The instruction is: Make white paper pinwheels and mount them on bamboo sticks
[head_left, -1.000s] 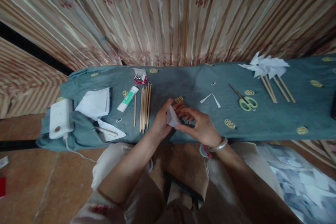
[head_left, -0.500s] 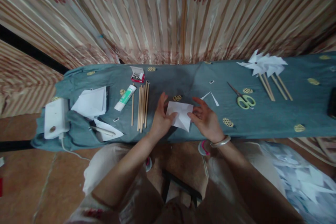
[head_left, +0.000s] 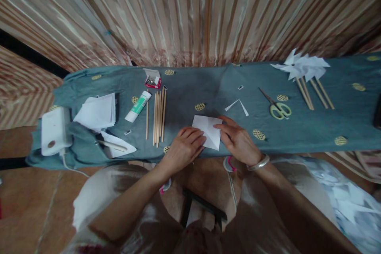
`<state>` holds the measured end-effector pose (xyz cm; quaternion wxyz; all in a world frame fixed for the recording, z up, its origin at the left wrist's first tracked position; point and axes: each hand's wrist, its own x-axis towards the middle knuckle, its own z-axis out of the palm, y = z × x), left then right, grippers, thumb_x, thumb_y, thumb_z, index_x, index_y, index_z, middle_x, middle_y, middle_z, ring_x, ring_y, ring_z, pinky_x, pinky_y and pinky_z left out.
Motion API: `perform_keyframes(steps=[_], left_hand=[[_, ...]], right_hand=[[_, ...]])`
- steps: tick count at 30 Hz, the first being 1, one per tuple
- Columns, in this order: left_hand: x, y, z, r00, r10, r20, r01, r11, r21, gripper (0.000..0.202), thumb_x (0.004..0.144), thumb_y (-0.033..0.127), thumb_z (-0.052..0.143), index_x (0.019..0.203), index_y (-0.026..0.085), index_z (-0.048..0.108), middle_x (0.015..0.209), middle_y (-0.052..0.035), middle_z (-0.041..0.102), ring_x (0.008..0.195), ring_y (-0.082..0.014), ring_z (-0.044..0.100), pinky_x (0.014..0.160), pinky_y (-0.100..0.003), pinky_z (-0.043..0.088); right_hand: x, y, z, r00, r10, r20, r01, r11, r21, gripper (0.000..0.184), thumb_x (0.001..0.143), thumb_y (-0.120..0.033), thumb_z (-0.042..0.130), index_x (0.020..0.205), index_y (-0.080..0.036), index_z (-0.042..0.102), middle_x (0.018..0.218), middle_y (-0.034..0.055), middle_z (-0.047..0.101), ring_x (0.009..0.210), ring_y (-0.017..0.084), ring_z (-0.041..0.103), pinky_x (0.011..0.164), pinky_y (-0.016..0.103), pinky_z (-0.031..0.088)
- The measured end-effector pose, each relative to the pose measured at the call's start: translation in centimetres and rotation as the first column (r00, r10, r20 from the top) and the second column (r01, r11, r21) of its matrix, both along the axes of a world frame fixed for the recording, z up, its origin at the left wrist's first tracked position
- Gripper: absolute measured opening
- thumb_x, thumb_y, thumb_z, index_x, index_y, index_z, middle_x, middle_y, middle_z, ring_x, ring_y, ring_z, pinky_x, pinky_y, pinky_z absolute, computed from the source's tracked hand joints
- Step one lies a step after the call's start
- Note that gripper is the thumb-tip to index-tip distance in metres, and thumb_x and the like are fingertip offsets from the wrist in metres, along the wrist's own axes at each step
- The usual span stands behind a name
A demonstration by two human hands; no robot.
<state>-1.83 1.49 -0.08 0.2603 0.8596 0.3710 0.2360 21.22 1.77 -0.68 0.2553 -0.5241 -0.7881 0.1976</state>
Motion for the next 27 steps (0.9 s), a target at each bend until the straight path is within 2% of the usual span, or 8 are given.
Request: perform_keyframes(steps=[2,4,7,10,14,19,23,27], left_hand=[[0.0,0.1,-0.1,0.999,0.021,0.048,-0.019,0.998,-0.055,0.021,0.093,0.025,0.057,0.107,0.020,0.071,0.118,-0.0155,0.071,0.116,-0.0309,0.062,0.103,-0.054,0.043],[0.0,0.1,-0.2,0.997,0.030,0.068,-0.025,0.997,-0.071,0.021,0.094,0.024,0.054,0.107,0.022,0.071,0.117,-0.0140,0.072,0.115,-0.0290,0.064,0.103,-0.052,0.043],[-0.3,-0.1,-0.2,0.998,0.031,0.046,-0.030,0.999,-0.020,0.024,0.095,0.021,0.051,0.108,0.020,0.072,0.115,-0.0138,0.073,0.113,-0.0268,0.067,0.102,-0.049,0.046],[-0.5,-0.5,0.0,0.999,0.027,0.021,-0.028,0.999,0.020,0.025,0.094,0.020,0.051,0.108,0.018,0.072,0.112,-0.0149,0.074,0.111,-0.0275,0.067,0.098,-0.048,0.050],[-0.9,-0.9,0.1,0.999,0.033,0.014,-0.034,0.999,0.016,0.026,0.092,0.017,0.052,0.108,0.019,0.072,0.109,-0.0130,0.074,0.107,-0.0272,0.065,0.092,-0.046,0.053],[-1.1,-0.8,0.0,0.999,0.039,0.035,-0.039,0.999,-0.008,0.028,0.095,0.019,0.048,0.114,0.017,0.069,0.111,-0.0131,0.072,0.102,-0.0248,0.062,0.091,-0.043,0.052],[-1.0,-0.7,-0.1,0.998,-0.015,-0.065,0.020,0.997,0.075,0.030,0.097,0.023,0.049,0.121,0.019,0.066,0.117,-0.0136,0.070,0.110,-0.0284,0.058,0.089,-0.046,0.048],[-0.8,-0.9,-0.1,0.990,-0.035,-0.133,0.049,0.993,0.107,0.027,0.099,0.023,0.046,0.111,0.020,0.070,0.112,-0.0118,0.070,0.106,-0.0257,0.057,0.084,-0.041,0.045]], right_hand=[[0.4,-0.1,0.1,0.998,0.043,0.047,-0.044,0.999,0.015,0.045,0.083,-0.006,0.044,0.120,-0.021,0.067,0.148,0.0131,0.050,0.127,0.026,0.059,0.107,0.046,0.048],[0.7,-0.3,0.5,0.993,0.082,0.086,-0.085,0.995,0.042,0.053,0.079,-0.003,0.046,0.124,-0.023,0.065,0.156,0.0105,0.040,0.140,0.029,0.045,0.112,0.052,0.042],[0.8,-0.6,1.2,0.988,0.118,0.097,-0.125,0.990,0.070,0.042,0.083,-0.010,0.054,0.120,-0.024,0.068,0.158,0.0112,0.038,0.147,0.034,0.033,0.114,0.058,0.037],[0.8,-0.9,1.7,0.985,0.164,0.046,-0.166,0.985,0.036,0.023,0.090,-0.024,0.061,0.109,-0.025,0.074,0.145,0.0114,0.055,0.136,0.032,0.048,0.109,0.055,0.042],[0.6,-0.8,1.8,0.977,0.207,-0.052,-0.210,0.975,-0.067,0.021,0.094,-0.027,0.058,0.104,-0.027,0.076,0.115,0.0064,0.074,0.108,0.025,0.067,0.098,0.048,0.051],[0.1,-0.4,1.9,0.971,0.211,-0.114,-0.219,0.974,-0.064,0.022,0.092,-0.022,0.058,0.107,-0.023,0.074,0.109,0.0072,0.076,0.105,0.024,0.069,0.097,0.045,0.052],[-0.4,-0.5,2.0,0.970,0.242,-0.018,-0.243,0.968,-0.066,0.033,0.089,-0.018,0.058,0.118,-0.025,0.071,0.121,0.0080,0.071,0.112,0.026,0.064,0.098,0.047,0.050],[-0.4,-0.8,1.8,0.964,0.257,0.071,-0.253,0.966,-0.058,0.031,0.088,-0.017,0.058,0.113,-0.027,0.074,0.126,0.0083,0.068,0.116,0.029,0.060,0.101,0.052,0.048]])
